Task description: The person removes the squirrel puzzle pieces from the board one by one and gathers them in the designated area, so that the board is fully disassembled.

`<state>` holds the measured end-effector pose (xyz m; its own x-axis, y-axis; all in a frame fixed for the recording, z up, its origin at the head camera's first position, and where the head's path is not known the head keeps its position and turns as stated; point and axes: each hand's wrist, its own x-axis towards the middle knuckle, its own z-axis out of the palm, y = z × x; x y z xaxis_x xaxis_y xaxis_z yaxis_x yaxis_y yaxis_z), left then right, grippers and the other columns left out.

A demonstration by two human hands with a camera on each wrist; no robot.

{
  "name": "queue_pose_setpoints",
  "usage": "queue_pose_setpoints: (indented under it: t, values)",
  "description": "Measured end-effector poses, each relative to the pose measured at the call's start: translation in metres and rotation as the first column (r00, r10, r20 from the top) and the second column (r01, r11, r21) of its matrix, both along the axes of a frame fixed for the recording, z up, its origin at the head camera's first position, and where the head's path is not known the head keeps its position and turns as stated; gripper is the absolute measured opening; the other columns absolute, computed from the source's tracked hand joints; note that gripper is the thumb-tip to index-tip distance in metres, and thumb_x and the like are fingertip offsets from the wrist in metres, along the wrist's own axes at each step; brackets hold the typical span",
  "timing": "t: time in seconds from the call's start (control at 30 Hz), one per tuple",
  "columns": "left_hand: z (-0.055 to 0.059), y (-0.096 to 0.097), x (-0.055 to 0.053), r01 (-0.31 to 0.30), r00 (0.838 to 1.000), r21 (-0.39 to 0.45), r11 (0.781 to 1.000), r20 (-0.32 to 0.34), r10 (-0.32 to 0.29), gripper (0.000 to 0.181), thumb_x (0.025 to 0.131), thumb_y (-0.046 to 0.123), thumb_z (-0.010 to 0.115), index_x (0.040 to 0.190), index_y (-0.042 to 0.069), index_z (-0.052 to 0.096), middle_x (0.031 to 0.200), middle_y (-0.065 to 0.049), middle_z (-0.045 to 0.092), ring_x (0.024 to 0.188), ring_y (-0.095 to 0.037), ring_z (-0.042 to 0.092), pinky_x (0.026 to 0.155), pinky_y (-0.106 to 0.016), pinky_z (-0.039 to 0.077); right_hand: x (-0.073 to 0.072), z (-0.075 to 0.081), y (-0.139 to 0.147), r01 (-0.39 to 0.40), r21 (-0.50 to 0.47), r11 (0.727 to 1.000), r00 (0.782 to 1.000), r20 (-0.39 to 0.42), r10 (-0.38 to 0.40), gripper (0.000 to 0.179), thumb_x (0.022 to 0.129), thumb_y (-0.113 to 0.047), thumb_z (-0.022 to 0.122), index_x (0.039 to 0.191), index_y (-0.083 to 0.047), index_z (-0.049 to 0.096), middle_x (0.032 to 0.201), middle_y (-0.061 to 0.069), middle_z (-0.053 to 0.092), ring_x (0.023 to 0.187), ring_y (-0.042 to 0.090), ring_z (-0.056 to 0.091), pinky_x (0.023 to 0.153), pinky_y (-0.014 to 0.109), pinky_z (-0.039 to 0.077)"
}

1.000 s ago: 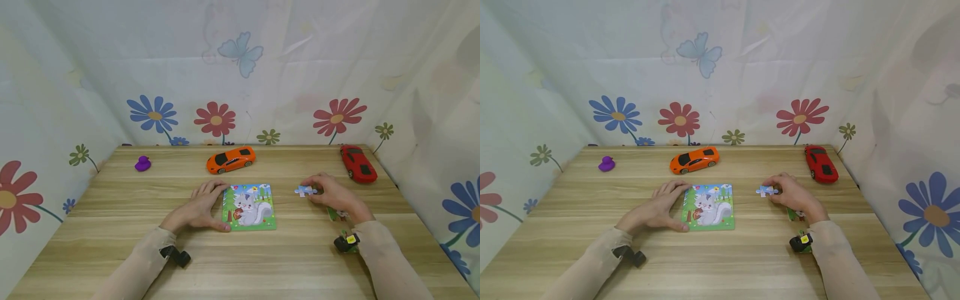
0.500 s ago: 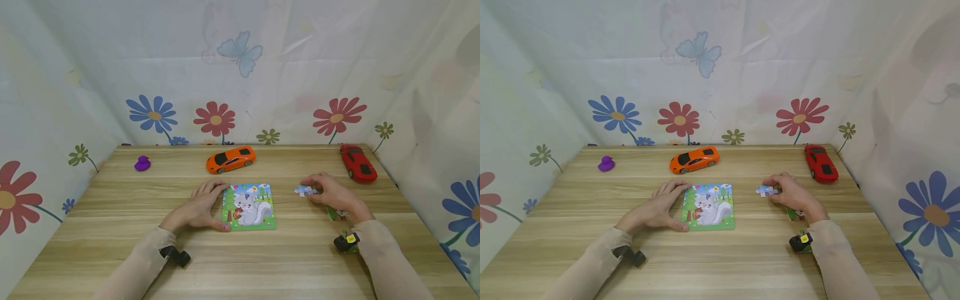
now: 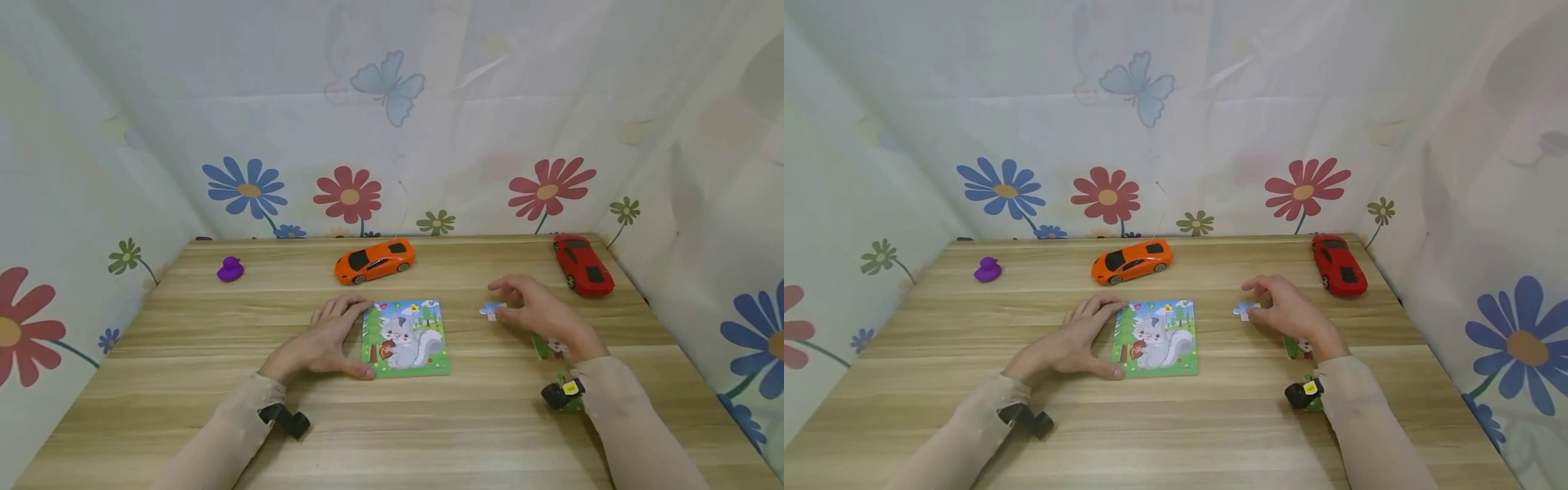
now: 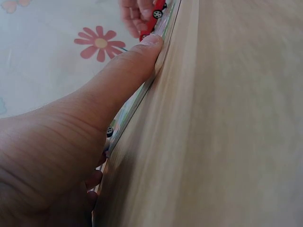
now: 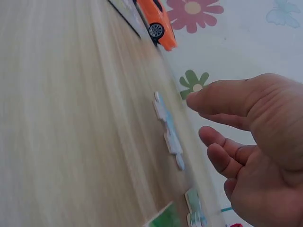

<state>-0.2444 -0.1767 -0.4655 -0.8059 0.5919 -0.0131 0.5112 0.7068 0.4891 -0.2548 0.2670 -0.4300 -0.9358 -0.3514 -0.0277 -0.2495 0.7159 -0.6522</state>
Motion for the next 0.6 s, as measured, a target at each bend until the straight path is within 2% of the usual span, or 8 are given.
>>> queue_pose_setpoints:
  t: [0.07,0.23,0.37,0.6]
  values:
    - [-0.001,-0.001,0.0,0.001,1.0,-0.001,1.0,-0.004,-0.001,0.134,0.072,0.076,0.094,0.174,0.013,0.034,0.175,-0.014,0.029,0.158,-0.041,0.027,0.122,-0.069,0.026,0.0,0.004,-0.005,0.009,-0.022,1.0,1.0,-0.026,-0.009,0.048,0.105,-0.011,0.078,0.15,-0.004,0.065,0.141,0.023,0.066,0.12,0.037,0.061,0.102,0.053,0.054]
    - [-0.002,-0.002,0.0,-0.002,1.0,0.004,1.0,-0.001,0.002,0.134,0.072,0.077,0.094,0.174,0.014,0.034,0.176,-0.014,0.029,0.158,-0.041,0.027,0.122,-0.068,0.026,0.0,0.012,-0.028,0.014,-0.069,0.998,0.996,-0.086,-0.02,0.048,0.105,-0.009,0.076,0.152,-0.007,0.065,0.139,0.023,0.067,0.118,0.035,0.061,0.096,0.048,0.055]
    - [-0.002,-0.003,0.0,-0.004,1.0,0.01,1.0,0.001,0.004,0.133,0.072,0.077,0.094,0.174,0.015,0.035,0.175,-0.013,0.03,0.158,-0.04,0.027,0.122,-0.067,0.026,-0.002,0.017,-0.054,-0.023,-0.127,0.992,0.992,-0.127,0.007,0.048,0.104,-0.008,0.075,0.152,-0.009,0.066,0.136,0.022,0.068,0.115,0.033,0.063,0.095,0.046,0.055]
    - [-0.001,-0.001,0.0,0.004,1.0,0.012,1.0,0.003,-0.004,0.133,0.072,0.077,0.094,0.174,0.015,0.035,0.175,-0.011,0.03,0.158,-0.039,0.027,0.124,-0.066,0.026,0.0,0.024,-0.095,-0.071,-0.238,0.969,0.991,-0.126,0.042,0.059,0.101,-0.014,0.084,0.156,-0.008,0.061,0.129,0.016,0.066,0.111,0.03,0.064,0.095,0.042,0.056]
